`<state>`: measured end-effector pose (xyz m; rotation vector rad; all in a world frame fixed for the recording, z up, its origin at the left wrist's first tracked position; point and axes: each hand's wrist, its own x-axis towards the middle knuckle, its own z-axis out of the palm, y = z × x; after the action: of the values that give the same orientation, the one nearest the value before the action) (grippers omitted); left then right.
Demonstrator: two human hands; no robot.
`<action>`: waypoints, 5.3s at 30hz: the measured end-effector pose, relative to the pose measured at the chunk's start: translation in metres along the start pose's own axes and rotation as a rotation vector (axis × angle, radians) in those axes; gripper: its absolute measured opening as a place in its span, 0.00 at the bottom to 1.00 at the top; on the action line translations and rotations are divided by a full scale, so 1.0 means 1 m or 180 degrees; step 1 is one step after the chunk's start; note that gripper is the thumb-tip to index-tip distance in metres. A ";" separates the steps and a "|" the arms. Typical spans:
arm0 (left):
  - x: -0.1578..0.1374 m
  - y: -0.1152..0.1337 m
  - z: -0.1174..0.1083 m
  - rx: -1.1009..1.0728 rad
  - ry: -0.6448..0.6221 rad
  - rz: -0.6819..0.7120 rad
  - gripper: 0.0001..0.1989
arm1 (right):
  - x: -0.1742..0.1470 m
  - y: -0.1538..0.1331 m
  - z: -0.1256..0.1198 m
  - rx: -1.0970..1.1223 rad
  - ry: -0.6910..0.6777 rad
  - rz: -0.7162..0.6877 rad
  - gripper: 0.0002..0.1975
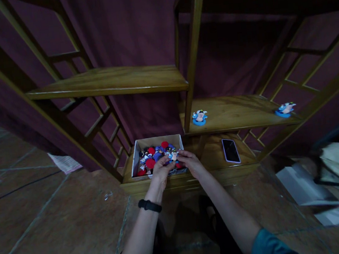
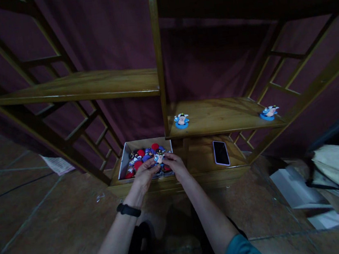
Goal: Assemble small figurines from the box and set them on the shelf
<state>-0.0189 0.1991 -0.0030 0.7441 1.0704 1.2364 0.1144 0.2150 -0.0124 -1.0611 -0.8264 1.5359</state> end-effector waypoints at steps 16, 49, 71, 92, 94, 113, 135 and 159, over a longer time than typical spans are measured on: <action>0.006 -0.005 0.001 0.0530 0.0285 0.0484 0.18 | 0.002 -0.004 0.006 -0.0518 0.0103 -0.0517 0.16; -0.001 -0.005 0.012 0.1330 0.0267 0.0788 0.20 | 0.014 0.004 -0.012 -0.1756 -0.0239 -0.1085 0.12; 0.010 -0.012 0.001 0.1633 0.0207 0.1048 0.22 | 0.011 -0.004 -0.007 -0.0656 -0.0085 -0.0789 0.16; 0.016 -0.022 0.004 0.0738 -0.0048 0.0886 0.22 | 0.017 0.004 -0.009 -0.1000 0.0114 -0.1127 0.13; 0.016 -0.021 0.005 0.0752 -0.0044 0.0903 0.21 | 0.017 0.004 -0.009 -0.1061 0.0128 -0.1160 0.12; 0.001 -0.002 0.009 0.0763 0.0457 0.0997 0.21 | 0.008 -0.005 -0.003 -0.0862 0.0027 -0.1042 0.14; -0.035 0.008 0.005 -0.0330 0.0026 0.0328 0.26 | -0.040 -0.018 0.007 -0.0473 0.0007 -0.0697 0.16; -0.111 0.047 0.056 -0.1154 -0.0493 -0.0281 0.11 | -0.118 -0.078 -0.003 -0.0659 -0.0086 -0.1459 0.11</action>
<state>0.0173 0.1064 0.0854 0.4984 0.7183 1.2321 0.1525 0.1164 0.0821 -0.9169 -1.1756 1.0961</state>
